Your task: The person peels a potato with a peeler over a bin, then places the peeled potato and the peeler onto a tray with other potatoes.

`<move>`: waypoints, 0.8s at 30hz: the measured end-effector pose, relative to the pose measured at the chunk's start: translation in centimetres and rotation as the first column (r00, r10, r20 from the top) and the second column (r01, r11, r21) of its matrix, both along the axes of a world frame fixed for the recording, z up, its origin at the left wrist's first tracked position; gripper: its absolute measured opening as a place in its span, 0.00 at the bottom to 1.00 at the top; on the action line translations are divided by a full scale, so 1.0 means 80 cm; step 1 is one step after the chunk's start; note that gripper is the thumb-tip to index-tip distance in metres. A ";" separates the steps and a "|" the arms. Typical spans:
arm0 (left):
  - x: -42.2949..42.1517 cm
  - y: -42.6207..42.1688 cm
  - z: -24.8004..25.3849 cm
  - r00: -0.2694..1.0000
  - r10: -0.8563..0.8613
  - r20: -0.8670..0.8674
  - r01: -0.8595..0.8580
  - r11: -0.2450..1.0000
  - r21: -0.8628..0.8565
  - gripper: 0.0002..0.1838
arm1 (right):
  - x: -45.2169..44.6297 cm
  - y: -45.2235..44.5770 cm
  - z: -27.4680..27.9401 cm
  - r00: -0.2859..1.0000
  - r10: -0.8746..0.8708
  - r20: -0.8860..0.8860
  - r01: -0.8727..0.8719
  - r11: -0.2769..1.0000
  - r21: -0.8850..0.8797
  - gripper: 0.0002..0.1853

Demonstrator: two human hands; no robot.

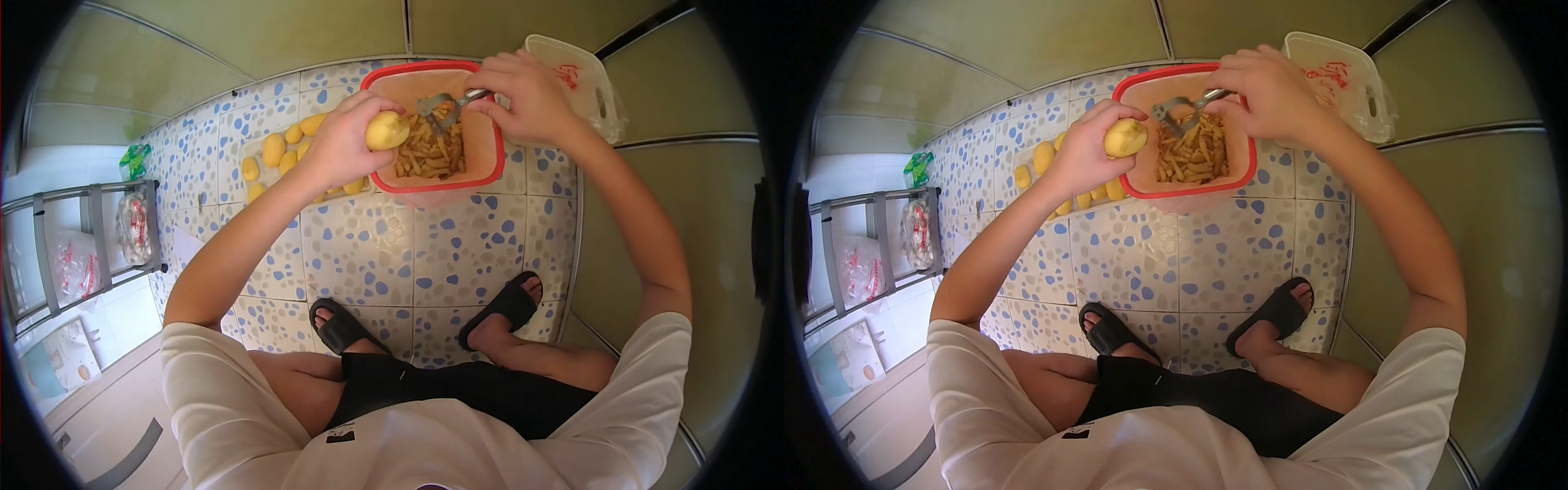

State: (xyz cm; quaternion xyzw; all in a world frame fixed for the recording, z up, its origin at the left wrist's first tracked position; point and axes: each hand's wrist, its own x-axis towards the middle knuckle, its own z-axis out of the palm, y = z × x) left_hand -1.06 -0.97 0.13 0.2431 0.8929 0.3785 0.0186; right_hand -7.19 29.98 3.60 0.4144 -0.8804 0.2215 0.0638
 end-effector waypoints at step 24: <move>-0.002 0.010 0.002 0.999 0.045 0.010 -0.043 0.982 -0.184 0.27 | 0.022 -0.039 -0.005 0.995 0.095 -0.041 -0.096 0.994 -0.044 0.13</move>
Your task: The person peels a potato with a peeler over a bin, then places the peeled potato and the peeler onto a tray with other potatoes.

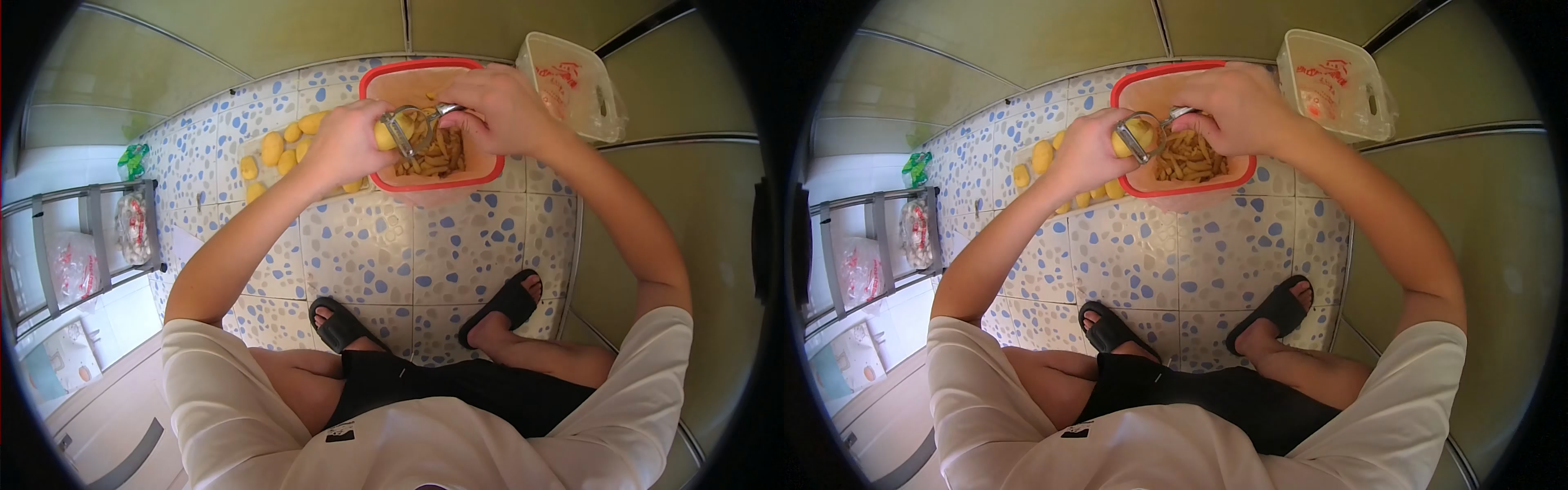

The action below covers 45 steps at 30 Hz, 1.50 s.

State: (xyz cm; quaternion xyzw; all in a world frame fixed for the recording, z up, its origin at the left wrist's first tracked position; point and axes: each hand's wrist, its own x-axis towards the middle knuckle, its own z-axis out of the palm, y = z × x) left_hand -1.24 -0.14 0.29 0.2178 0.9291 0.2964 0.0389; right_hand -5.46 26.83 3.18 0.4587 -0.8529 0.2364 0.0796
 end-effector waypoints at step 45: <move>-0.007 -0.019 -0.010 0.969 -0.051 -0.242 0.041 0.998 -0.048 0.29 | -0.038 0.048 -0.006 0.947 -0.129 0.295 0.094 0.987 0.130 0.12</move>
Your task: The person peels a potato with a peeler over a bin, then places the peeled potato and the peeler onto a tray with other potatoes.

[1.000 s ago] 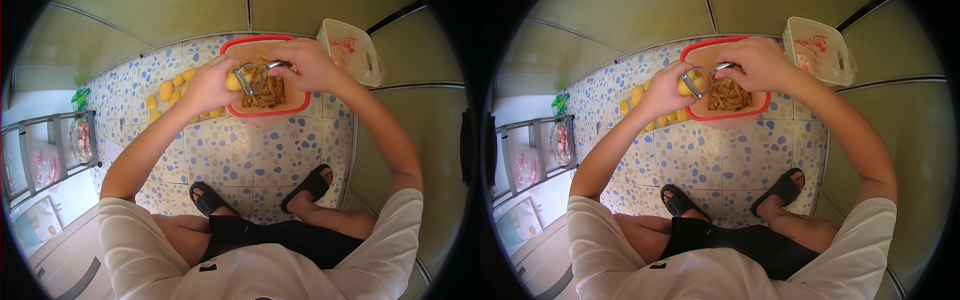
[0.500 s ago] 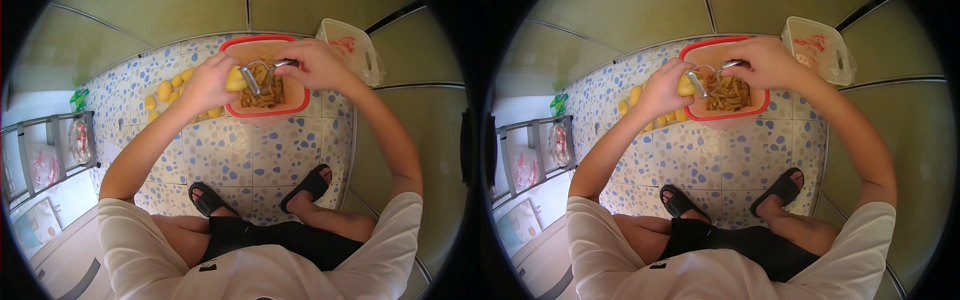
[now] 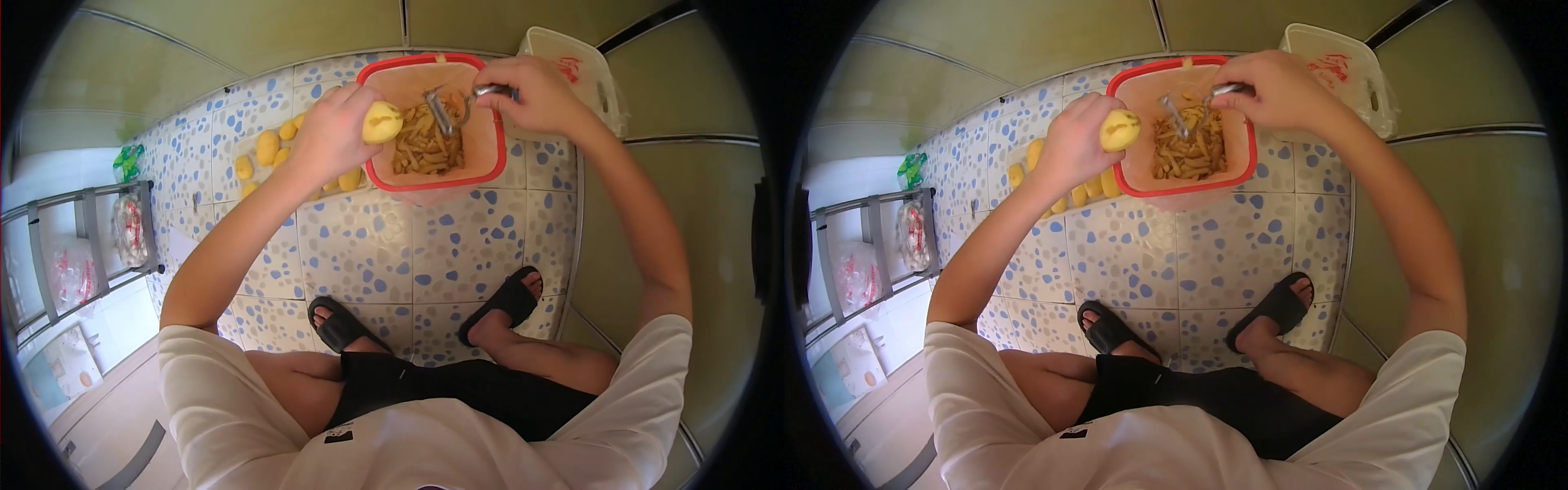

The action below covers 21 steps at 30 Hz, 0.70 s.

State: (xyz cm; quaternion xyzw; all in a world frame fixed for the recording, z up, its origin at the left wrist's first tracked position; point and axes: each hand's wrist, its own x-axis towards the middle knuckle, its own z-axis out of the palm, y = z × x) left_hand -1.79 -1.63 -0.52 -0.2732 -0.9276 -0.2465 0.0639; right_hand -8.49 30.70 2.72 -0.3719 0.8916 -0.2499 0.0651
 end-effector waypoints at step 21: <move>0.008 -0.008 0.002 0.999 0.027 -0.042 -0.026 0.999 0.023 0.27 | 0.000 0.017 -0.005 0.993 -0.053 -0.104 0.058 0.997 0.047 0.12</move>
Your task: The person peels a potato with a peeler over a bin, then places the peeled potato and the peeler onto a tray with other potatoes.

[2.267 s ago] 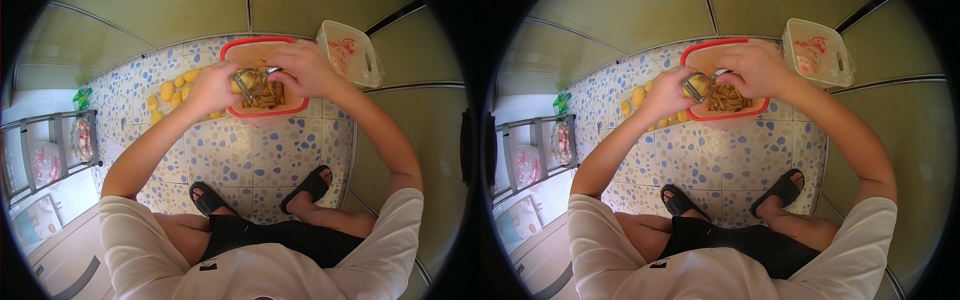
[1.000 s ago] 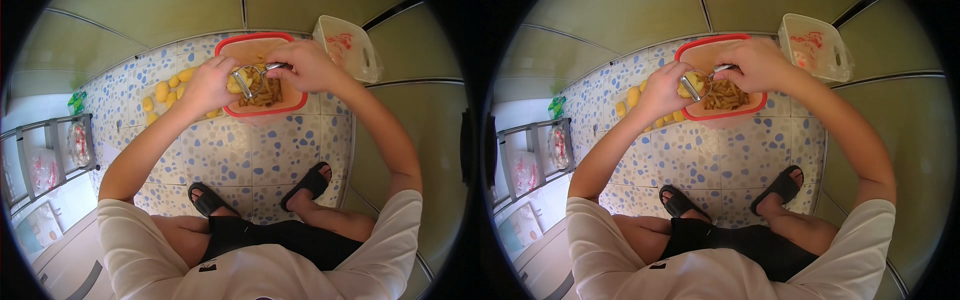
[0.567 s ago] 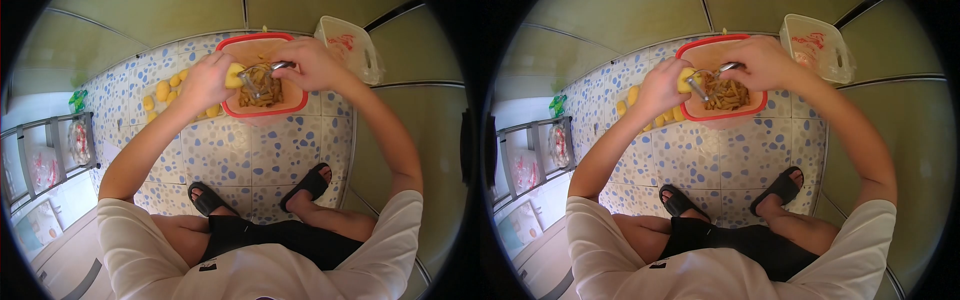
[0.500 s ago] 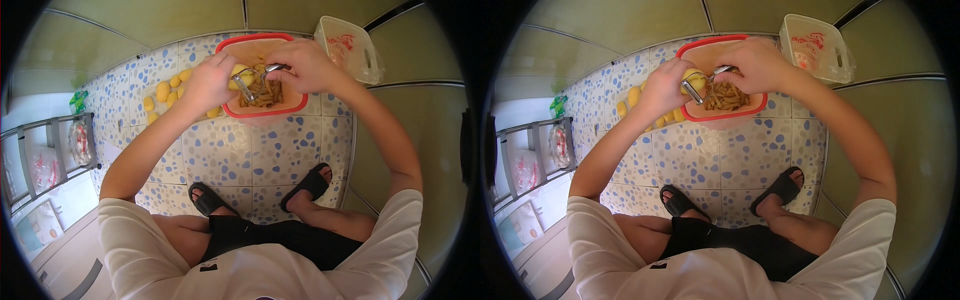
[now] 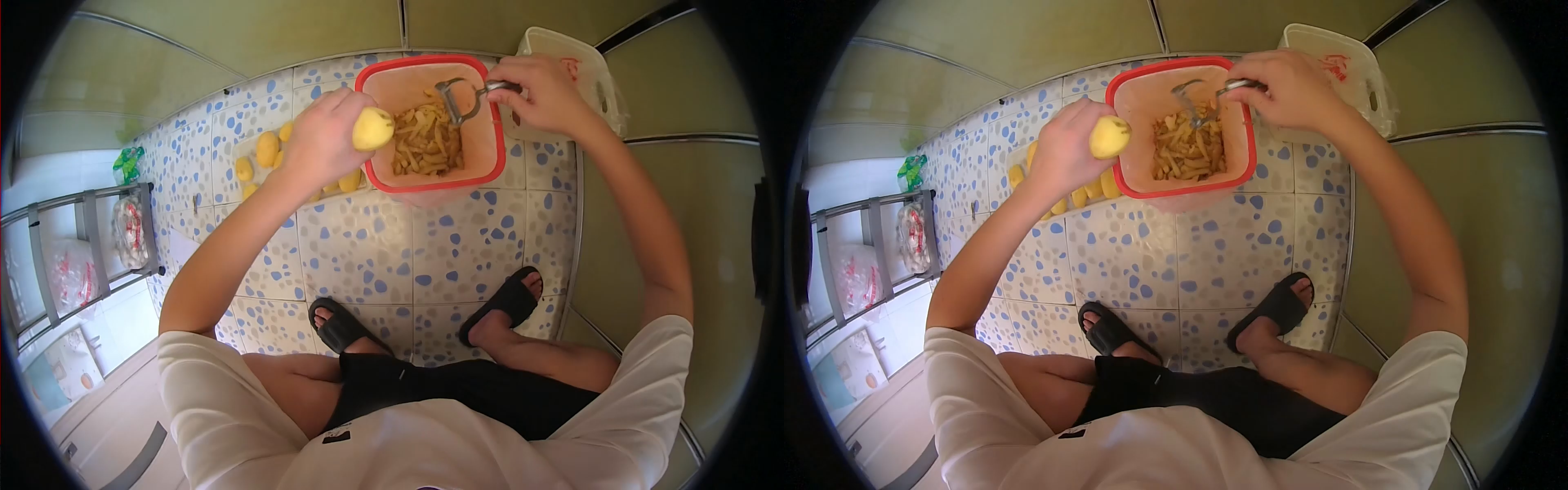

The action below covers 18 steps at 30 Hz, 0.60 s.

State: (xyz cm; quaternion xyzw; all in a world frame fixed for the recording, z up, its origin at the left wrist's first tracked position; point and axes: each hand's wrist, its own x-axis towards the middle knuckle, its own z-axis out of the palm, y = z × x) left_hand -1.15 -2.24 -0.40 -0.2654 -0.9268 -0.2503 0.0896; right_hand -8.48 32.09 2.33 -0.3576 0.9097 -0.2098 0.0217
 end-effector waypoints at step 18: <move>0.007 0.005 0.001 0.991 -0.124 0.053 0.117 0.987 0.111 0.26 | 0.002 -0.009 -0.003 0.995 0.097 -0.018 -0.098 0.987 -0.124 0.13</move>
